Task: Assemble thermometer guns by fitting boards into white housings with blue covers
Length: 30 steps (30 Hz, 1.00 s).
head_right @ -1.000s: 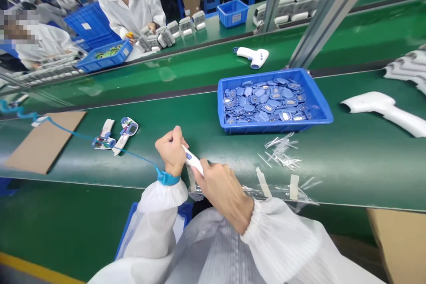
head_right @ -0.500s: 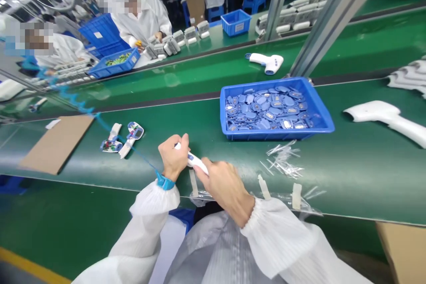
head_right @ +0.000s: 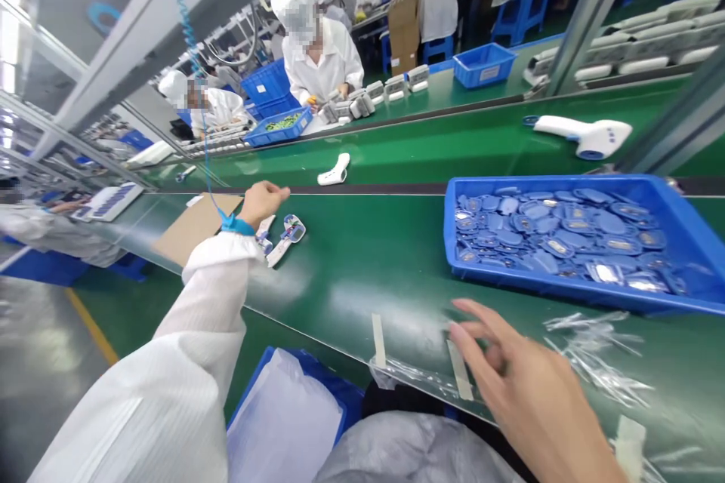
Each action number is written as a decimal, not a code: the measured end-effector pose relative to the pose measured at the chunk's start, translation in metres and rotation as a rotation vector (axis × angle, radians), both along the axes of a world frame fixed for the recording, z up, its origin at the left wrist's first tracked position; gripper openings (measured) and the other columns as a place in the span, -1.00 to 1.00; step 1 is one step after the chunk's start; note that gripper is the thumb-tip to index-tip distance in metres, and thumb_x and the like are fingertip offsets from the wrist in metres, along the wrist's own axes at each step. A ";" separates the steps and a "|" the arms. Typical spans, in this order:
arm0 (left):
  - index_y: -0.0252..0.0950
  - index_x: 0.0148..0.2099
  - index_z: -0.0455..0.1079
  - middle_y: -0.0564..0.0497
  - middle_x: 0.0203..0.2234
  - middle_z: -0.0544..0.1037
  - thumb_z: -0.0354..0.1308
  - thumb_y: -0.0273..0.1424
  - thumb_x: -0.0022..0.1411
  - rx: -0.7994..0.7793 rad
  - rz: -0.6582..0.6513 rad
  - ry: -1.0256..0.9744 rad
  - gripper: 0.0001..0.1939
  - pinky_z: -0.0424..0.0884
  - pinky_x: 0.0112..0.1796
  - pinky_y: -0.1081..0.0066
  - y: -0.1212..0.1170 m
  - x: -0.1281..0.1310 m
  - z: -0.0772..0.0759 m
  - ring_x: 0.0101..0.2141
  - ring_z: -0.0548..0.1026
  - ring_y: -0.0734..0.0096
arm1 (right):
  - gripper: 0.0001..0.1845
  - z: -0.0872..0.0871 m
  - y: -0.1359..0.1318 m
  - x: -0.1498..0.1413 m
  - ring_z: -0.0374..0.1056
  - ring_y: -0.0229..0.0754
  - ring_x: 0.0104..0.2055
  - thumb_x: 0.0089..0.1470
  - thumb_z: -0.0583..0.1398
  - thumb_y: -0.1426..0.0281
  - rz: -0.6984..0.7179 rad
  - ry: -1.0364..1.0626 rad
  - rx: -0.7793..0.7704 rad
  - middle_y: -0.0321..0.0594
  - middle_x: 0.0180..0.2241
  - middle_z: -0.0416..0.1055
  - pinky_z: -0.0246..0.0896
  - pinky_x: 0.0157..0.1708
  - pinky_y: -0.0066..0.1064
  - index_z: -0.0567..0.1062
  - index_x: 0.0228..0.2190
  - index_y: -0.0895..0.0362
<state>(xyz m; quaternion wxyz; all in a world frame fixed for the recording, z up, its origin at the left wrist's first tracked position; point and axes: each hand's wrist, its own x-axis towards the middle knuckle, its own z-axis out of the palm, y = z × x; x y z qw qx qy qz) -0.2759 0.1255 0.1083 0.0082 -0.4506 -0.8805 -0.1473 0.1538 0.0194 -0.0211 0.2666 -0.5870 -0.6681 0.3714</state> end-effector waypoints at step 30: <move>-0.23 -0.17 0.46 0.12 -0.37 0.57 0.28 -0.32 0.28 -0.126 -0.861 -0.899 -0.88 0.27 -0.31 0.45 -0.108 0.240 -0.072 -0.36 0.42 0.42 | -0.59 0.041 -0.004 0.026 0.39 -0.05 0.09 0.34 0.07 0.12 0.223 0.115 -0.028 -0.18 0.10 0.47 0.27 0.08 -0.18 0.47 0.09 -0.02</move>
